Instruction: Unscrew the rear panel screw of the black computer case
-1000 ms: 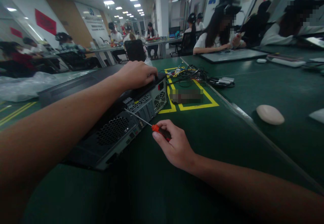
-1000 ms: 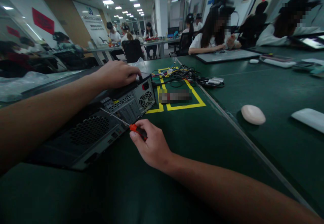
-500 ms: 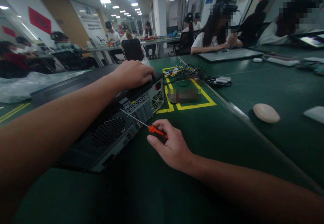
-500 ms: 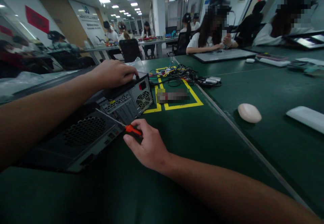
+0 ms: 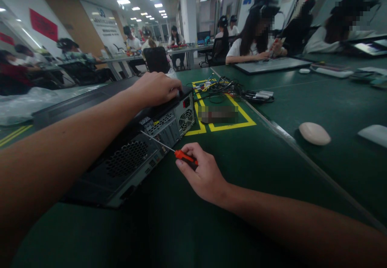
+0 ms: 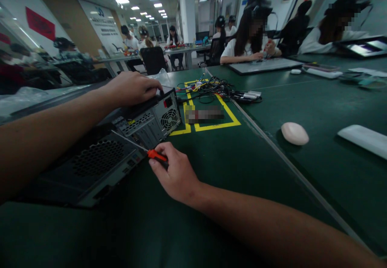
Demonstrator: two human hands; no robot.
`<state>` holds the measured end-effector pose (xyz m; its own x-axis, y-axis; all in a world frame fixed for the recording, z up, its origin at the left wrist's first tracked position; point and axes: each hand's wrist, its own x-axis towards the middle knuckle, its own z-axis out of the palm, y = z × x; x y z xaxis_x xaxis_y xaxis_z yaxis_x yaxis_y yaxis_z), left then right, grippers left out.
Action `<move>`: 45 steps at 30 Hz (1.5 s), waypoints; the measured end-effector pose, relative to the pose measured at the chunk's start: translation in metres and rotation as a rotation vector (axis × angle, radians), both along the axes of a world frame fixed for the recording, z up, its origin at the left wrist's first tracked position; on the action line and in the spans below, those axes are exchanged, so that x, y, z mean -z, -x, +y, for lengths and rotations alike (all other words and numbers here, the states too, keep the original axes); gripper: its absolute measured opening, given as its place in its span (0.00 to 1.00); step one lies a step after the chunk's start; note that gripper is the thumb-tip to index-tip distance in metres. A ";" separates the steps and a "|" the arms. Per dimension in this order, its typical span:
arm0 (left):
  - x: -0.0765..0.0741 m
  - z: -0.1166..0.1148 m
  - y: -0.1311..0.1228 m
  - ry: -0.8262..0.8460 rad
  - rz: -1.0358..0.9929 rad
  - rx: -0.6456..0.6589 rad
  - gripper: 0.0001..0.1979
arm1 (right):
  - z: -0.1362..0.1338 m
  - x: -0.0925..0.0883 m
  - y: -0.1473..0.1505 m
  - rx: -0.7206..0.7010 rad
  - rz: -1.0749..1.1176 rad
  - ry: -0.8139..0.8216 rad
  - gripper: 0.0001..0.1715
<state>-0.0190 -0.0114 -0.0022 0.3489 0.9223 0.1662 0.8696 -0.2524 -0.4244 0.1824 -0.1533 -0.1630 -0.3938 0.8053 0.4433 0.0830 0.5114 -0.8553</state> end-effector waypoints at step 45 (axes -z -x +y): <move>-0.002 -0.002 -0.001 0.002 0.038 0.024 0.28 | -0.002 -0.001 -0.001 -0.004 0.008 0.022 0.08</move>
